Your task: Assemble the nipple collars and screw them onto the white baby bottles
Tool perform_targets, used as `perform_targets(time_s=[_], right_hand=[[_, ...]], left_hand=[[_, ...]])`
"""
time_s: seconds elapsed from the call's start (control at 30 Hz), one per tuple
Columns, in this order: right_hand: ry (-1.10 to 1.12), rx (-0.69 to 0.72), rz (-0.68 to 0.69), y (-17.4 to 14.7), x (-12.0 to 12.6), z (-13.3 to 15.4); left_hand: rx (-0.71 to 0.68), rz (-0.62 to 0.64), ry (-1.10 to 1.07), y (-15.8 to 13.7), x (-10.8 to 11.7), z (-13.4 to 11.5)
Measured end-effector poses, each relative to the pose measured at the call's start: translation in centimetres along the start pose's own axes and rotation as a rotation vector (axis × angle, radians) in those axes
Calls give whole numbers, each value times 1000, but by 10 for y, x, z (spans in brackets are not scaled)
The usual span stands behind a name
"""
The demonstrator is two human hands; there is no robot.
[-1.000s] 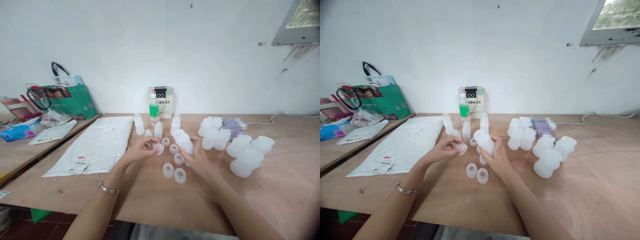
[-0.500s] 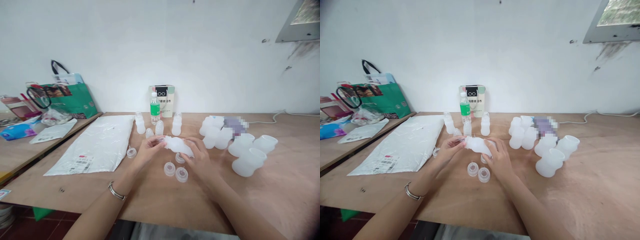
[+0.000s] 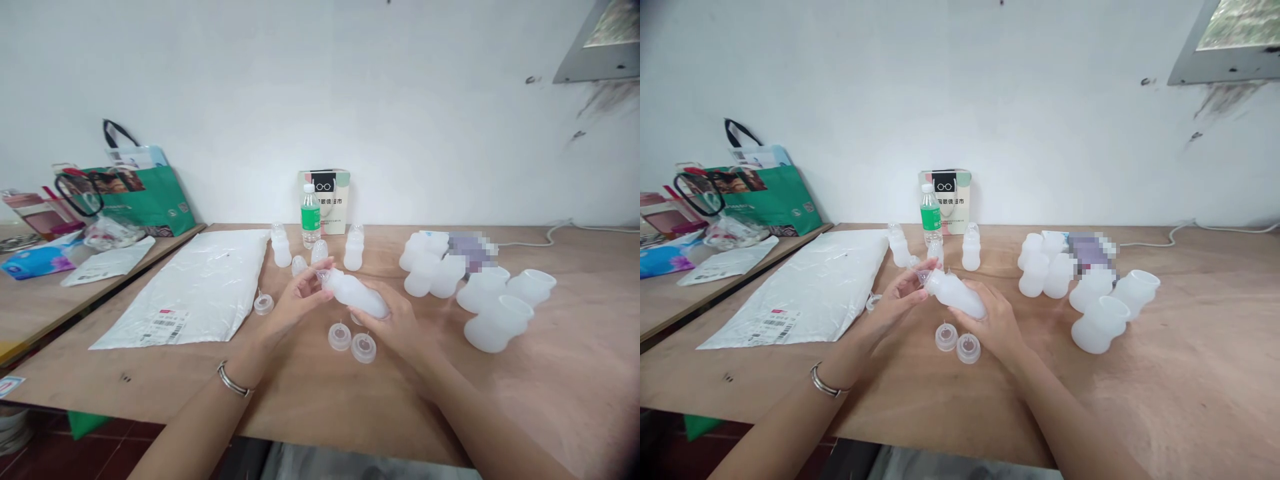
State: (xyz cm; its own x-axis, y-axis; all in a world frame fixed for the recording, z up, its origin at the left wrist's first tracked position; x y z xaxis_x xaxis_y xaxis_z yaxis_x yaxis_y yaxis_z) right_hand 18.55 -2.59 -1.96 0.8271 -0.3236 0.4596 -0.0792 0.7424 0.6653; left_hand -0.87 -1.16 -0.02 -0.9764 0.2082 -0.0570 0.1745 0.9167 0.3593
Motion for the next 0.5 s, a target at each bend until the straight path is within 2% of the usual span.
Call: perform_targets(time_s=[0.1, 0.2, 0.27, 0.43, 0.5], right_hand=[[47, -67, 2, -1, -1, 4], [111, -122, -64, -1, 1, 5], [140, -163, -101, 0, 2, 5], [145, -140, -47, -1, 1, 9], [148, -153, -17, -2, 0, 10]], left_hand=[[-24, -54, -22, 4, 1, 8], [-11, -157, 8, 11, 7, 18], [-18, -178, 28, 13, 12, 20], [-26, -12, 24, 7, 7, 15], [-14, -3, 28, 6, 4, 14]])
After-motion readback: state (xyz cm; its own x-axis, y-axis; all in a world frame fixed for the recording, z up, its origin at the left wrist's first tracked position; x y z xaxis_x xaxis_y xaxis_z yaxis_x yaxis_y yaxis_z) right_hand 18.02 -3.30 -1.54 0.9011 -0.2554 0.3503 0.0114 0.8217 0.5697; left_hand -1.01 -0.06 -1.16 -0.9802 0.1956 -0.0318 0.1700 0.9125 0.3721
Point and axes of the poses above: each hand's wrist, its own y-axis towards the middle knuckle, its own x-axis out of the back of the hand, z = x × y, the point moved 1 cm from there along y, towards the middle knuckle, and after that the axes turned 7 degrees about -z, right-handed, at the moved point
